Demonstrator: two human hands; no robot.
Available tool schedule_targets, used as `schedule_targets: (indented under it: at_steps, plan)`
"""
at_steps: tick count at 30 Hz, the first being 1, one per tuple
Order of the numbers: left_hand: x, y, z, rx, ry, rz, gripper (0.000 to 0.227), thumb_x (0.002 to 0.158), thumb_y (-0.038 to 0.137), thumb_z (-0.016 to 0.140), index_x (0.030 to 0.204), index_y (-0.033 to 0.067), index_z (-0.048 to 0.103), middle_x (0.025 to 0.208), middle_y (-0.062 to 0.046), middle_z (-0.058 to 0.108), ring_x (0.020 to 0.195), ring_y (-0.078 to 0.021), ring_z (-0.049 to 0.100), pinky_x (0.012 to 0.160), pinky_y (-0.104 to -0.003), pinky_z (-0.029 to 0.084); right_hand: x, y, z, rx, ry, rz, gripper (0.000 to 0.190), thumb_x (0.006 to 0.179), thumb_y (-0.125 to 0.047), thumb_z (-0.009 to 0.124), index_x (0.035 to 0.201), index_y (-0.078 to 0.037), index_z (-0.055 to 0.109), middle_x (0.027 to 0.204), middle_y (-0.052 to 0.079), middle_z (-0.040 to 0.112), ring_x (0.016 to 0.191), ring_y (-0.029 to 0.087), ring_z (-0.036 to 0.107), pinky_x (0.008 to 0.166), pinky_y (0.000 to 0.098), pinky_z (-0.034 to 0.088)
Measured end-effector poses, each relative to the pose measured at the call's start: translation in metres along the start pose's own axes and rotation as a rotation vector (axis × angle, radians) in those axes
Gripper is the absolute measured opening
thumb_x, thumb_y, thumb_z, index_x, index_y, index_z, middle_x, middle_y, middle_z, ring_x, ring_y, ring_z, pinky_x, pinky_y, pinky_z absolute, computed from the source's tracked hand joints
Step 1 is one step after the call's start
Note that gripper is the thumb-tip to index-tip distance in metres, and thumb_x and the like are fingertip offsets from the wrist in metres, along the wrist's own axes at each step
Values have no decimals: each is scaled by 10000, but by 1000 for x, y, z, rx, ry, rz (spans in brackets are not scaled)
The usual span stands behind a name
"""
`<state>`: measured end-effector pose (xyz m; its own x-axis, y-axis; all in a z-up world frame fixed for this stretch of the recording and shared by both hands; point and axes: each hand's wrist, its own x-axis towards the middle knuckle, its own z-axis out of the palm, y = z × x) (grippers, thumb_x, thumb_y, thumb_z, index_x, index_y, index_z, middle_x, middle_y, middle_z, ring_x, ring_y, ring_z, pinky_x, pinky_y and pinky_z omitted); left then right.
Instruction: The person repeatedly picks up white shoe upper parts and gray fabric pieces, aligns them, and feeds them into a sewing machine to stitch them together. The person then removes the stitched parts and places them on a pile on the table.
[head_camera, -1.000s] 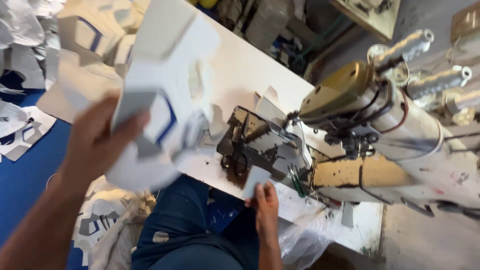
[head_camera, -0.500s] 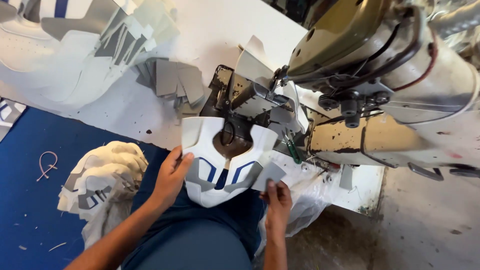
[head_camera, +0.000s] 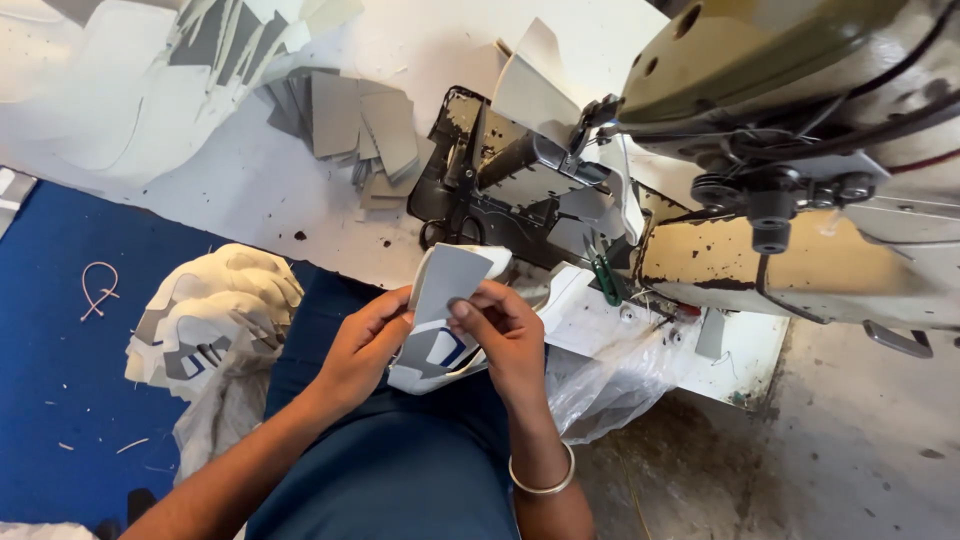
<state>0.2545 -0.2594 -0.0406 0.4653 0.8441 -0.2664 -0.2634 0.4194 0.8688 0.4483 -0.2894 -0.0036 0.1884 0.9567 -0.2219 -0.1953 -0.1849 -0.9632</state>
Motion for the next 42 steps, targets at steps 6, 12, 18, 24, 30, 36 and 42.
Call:
schedule_targets:
  at_steps: [6,12,18,24,30,36,42]
  plan:
    - [-1,-11,-7,-82,-28,-8,427,1045,153,509,1431,-5,599,987,3,628,797,-47,502,696,-211,430,-2,-5,14,-64,11,21,297,958,-37,735,1243,30,684,997,70,741,900,112,686,829,260,569]
    - [-2,9,5,40,-2,-36,393,1037,209,552,1368,12,631,891,26,648,743,-23,518,636,-196,431,-7,-15,26,-203,79,-9,287,942,-40,745,1221,18,705,1010,66,758,907,101,702,820,236,574]
    - [-11,3,5,127,32,-6,354,1054,226,573,1321,13,668,848,35,636,713,-20,506,607,-195,420,-13,-12,26,-604,228,-145,441,837,-86,847,1224,3,655,1015,72,710,914,120,664,780,251,536]
    - [-25,-14,5,-11,24,-27,354,1058,207,578,1332,0,662,875,42,621,733,-20,487,619,-188,400,-31,23,3,-82,-3,42,359,939,-69,772,1229,1,571,1101,71,653,1038,124,638,917,274,525]
    - [-29,26,22,97,14,133,396,1023,157,633,1384,9,569,975,3,688,824,-45,589,712,-206,487,-54,26,4,59,-1,-19,278,948,-31,748,1165,15,582,1123,98,707,1027,139,673,859,268,549]
    - [-18,58,34,489,-55,377,529,965,123,707,1451,86,503,894,-47,699,701,-63,626,639,-238,535,-75,24,-6,92,30,-68,253,942,8,752,1141,8,595,1123,84,700,1031,133,662,879,275,549]
    - [-12,59,49,523,-111,313,466,972,116,717,1407,128,549,811,-35,660,655,-68,625,608,-243,532,-83,19,-17,77,115,-46,261,928,15,762,1138,0,608,1098,63,682,1028,127,653,890,258,528]
